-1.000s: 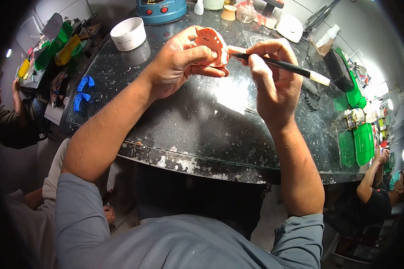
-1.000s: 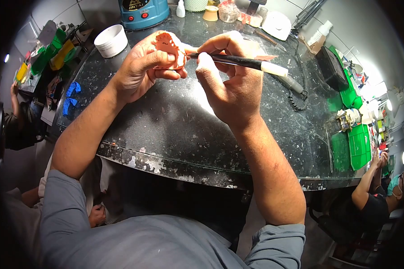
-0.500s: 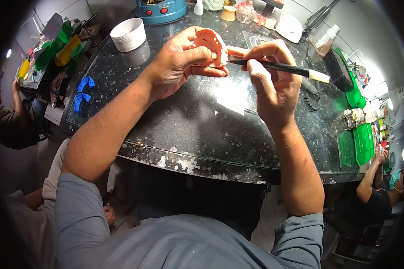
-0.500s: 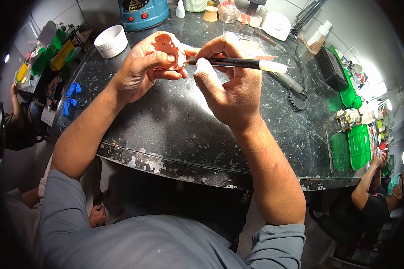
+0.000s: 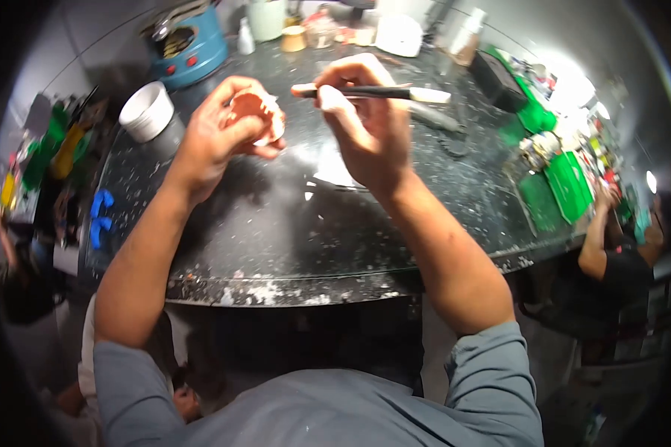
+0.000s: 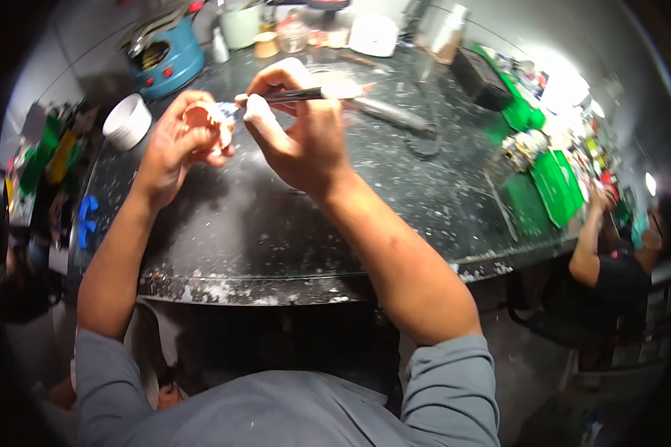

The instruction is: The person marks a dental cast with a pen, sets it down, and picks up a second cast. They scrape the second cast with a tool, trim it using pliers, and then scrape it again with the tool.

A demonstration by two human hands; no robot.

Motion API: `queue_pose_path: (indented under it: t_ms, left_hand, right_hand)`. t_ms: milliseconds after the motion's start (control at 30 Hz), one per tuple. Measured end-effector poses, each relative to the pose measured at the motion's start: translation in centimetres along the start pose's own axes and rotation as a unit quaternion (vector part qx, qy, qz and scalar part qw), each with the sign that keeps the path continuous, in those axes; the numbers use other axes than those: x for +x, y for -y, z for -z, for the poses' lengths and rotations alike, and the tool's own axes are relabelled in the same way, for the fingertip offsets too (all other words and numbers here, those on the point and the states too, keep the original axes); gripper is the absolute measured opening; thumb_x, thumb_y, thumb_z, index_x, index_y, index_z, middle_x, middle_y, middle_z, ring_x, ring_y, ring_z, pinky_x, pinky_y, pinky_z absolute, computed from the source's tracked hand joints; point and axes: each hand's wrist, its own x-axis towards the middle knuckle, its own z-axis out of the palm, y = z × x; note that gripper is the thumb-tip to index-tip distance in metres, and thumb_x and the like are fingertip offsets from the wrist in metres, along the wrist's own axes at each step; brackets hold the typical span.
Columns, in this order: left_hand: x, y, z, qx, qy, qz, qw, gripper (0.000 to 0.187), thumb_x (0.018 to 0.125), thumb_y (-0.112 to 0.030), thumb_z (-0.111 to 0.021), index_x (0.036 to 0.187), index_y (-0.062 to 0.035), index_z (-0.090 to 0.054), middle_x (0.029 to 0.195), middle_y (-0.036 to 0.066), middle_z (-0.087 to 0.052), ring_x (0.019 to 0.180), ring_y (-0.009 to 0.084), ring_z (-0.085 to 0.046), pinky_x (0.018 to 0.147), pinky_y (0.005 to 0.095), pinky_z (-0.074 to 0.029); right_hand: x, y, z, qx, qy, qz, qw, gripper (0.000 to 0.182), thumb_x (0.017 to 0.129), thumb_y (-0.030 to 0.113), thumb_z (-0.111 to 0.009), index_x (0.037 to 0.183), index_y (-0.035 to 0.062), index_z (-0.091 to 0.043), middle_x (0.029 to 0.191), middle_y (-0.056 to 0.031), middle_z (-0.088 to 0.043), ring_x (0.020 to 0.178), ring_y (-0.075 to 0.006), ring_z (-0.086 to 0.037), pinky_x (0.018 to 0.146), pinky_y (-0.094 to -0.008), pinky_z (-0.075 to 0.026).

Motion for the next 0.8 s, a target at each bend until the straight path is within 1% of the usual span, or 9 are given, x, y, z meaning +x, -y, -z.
queue_pose_path:
  t_ms: [133,167,267,333,400,467,500,533,800]
  left_hand:
    - [0.4,1.7,-0.8,0.118,0.02,-0.042,0.992,0.018,0.091,-0.006,-0.064,0.109,-0.0049,-0.066,0.096,0.003,-0.069,0.087,0.011,-0.066,0.077,0.0237,-0.054]
    - [0.2,1.6,-0.9,0.164,0.049,-0.043,0.984,0.018,0.091,-0.007,-0.064,0.108,-0.004,-0.066,0.095,0.003,-0.07,0.087,0.0105,-0.065,0.078,0.0241,-0.053]
    - [-0.2,1.7,-1.1,0.368,0.077,-0.064,0.924,0.022,0.089,-0.016,-0.067,0.106,-0.0016,-0.068,0.091,0.006,-0.072,0.086,0.0107,-0.065,0.079,0.0279,-0.052]
    - [-0.3,2.6,-0.6,0.25,0.099,-0.017,0.963,0.028,0.087,-0.023,-0.069,0.108,-0.0041,-0.069,0.092,0.008,-0.072,0.085,0.0138,-0.067,0.079,0.0305,-0.052]
    - [0.2,3.8,0.3,0.277,0.092,-0.05,0.955,0.035,0.083,-0.03,-0.071,0.107,-0.005,-0.07,0.093,0.011,-0.072,0.085,0.0188,-0.068,0.078,0.0325,-0.052]
    - [-0.1,2.8,0.3,0.388,0.068,-0.008,0.919,0.035,0.086,-0.025,-0.071,0.111,-0.0012,-0.067,0.101,0.01,-0.07,0.093,0.014,-0.064,0.086,0.0279,-0.049]
    - [0.0,3.5,0.6,0.367,0.047,0.005,0.929,0.039,0.083,-0.029,-0.072,0.11,-0.0018,-0.068,0.101,0.011,-0.07,0.093,0.0162,-0.065,0.085,0.0288,-0.05]
    - [0.1,3.5,0.7,0.421,0.03,-0.065,0.904,0.04,0.082,-0.03,-0.073,0.109,-0.0023,-0.069,0.1,0.011,-0.07,0.091,0.0177,-0.066,0.083,0.0301,-0.05]
    - [-0.6,1.9,0.9,0.382,-0.032,-0.07,0.921,0.029,0.084,-0.027,-0.072,0.102,-0.0049,-0.071,0.095,0.009,-0.071,0.086,0.0164,-0.066,0.08,0.0291,-0.05]
  right_hand:
    - [1.0,-1.2,1.6,-0.109,0.007,-0.05,0.993,0.015,0.094,0.007,-0.059,0.107,-0.0003,-0.061,0.1,-0.0085,-0.066,0.097,-0.015,-0.065,0.08,-0.0294,-0.053]
    - [1.2,-2.9,2.0,-0.196,0.003,0.035,0.98,0.016,0.088,0.007,-0.063,0.103,0.0045,-0.064,0.097,-0.0123,-0.067,0.091,-0.0269,-0.065,0.082,-0.0365,-0.052]
    - [0.5,-4.0,3.3,-0.348,0.148,0.044,0.925,0.023,0.083,0.004,-0.065,0.106,0.008,-0.062,0.097,-0.0124,-0.065,0.094,-0.031,-0.062,0.088,-0.0416,-0.048]
    - [0.0,-4.9,3.5,-0.365,0.165,0.052,0.915,0.03,0.077,0.001,-0.07,0.105,0.012,-0.064,0.1,-0.0129,-0.063,0.103,-0.0323,-0.057,0.092,-0.0431,-0.044]
    - [-0.3,-6.4,4.1,-0.396,0.164,0.08,0.9,0.034,0.072,-0.004,-0.067,0.102,0.0116,-0.065,0.101,-0.0141,-0.059,0.103,-0.034,-0.054,0.093,-0.0457,-0.04]
    - [0.0,-5.7,4.9,-0.346,0.206,0.006,0.915,0.045,0.065,-0.011,-0.06,0.105,0.0101,-0.065,0.1,-0.0148,-0.059,0.105,-0.035,-0.053,0.094,-0.0427,-0.04]
    - [-0.1,-5.6,5.2,-0.34,0.223,-0.025,0.913,0.047,0.065,-0.012,-0.059,0.105,0.01,-0.065,0.101,-0.0147,-0.059,0.106,-0.0347,-0.054,0.094,-0.0413,-0.042]
    - [-0.1,-5.3,4.8,-0.334,0.24,-0.055,0.91,0.049,0.064,-0.014,-0.057,0.106,0.0099,-0.066,0.102,-0.0145,-0.06,0.106,-0.0344,-0.054,0.094,-0.0399,-0.043]
    - [-0.4,-2.7,2.8,-0.356,0.27,-0.061,0.893,0.053,0.065,-0.016,-0.056,0.109,0.0118,-0.068,0.105,-0.0118,-0.061,0.104,-0.0307,-0.055,0.094,-0.0368,-0.045]
